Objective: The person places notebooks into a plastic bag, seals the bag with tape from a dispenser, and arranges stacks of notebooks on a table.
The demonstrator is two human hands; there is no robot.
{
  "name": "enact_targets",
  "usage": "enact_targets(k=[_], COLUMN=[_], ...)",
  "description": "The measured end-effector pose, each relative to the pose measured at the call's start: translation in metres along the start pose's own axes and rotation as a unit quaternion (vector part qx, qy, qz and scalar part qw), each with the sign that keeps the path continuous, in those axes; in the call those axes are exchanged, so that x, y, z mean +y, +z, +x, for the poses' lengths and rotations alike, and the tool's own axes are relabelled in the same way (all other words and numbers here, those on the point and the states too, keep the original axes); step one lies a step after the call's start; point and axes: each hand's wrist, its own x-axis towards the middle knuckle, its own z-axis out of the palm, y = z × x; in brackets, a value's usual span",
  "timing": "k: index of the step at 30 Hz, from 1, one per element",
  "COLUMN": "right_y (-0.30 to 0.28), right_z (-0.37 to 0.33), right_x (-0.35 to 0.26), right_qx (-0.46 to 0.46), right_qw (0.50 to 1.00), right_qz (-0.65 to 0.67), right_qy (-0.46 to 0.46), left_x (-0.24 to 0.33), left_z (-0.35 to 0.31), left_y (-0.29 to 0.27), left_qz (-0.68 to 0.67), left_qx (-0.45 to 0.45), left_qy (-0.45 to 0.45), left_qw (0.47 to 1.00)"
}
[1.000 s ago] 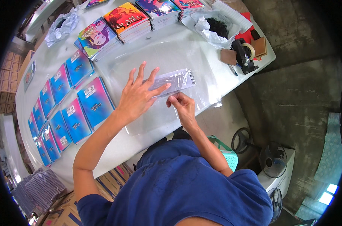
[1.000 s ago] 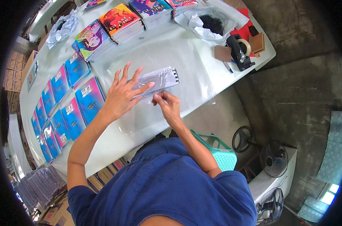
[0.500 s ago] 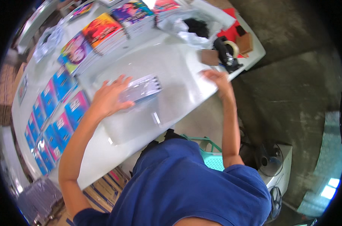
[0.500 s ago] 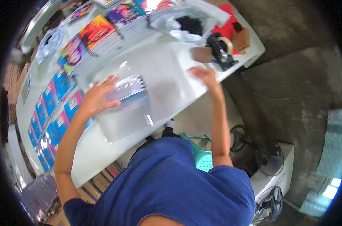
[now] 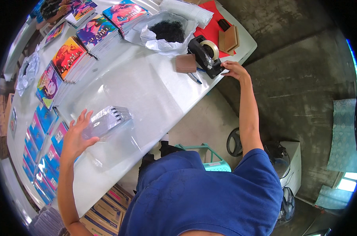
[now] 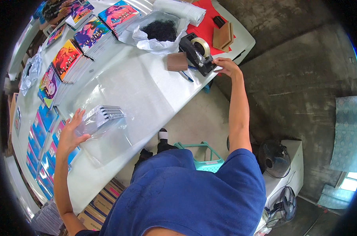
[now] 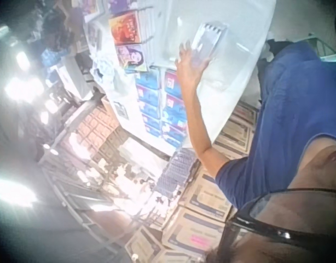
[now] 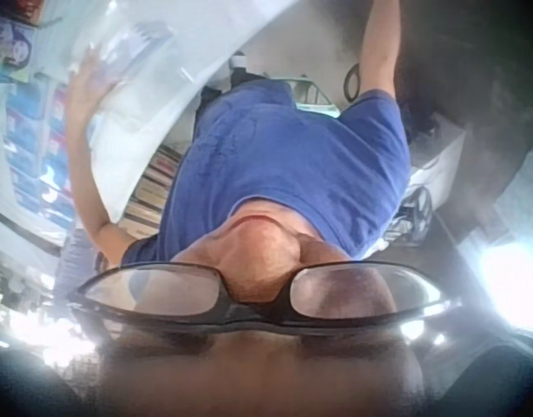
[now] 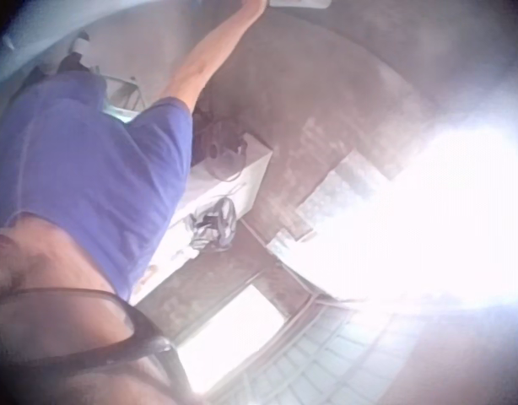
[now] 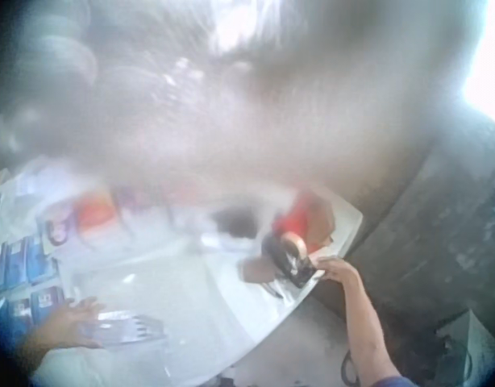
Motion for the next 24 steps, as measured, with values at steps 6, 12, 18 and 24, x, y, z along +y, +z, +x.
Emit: enact_targets(k=[6,12,18,24], right_y=[0.010,0.107,0.413,0.513], right_z=[-0.020,-0.060,-0.196,-0.172], right_x=[0.072,0.054,0.027,0.058], right_qx=[0.134,0.425,-0.107,0.048], right_qw=[0.954,0.832,0.986,0.993], right_qz=[0.011,-0.327,0.074,0.010], right_qy=[-0.269,-0.143,-0.104,-0.104], left_x=[-0.003,-0.015,-0.025,-0.023], left_z=[-0.002,-0.001,-0.001,-0.005], left_y=[0.001,0.007,0.012,0.012], left_qz=[-0.035,-0.091,-0.034,-0.019], left_qx=[0.003,0.018,0.024,0.035], left_qy=[0.005,0.018,0.037,0.053], left_qw=[0.999,0.995,0.998,0.998])
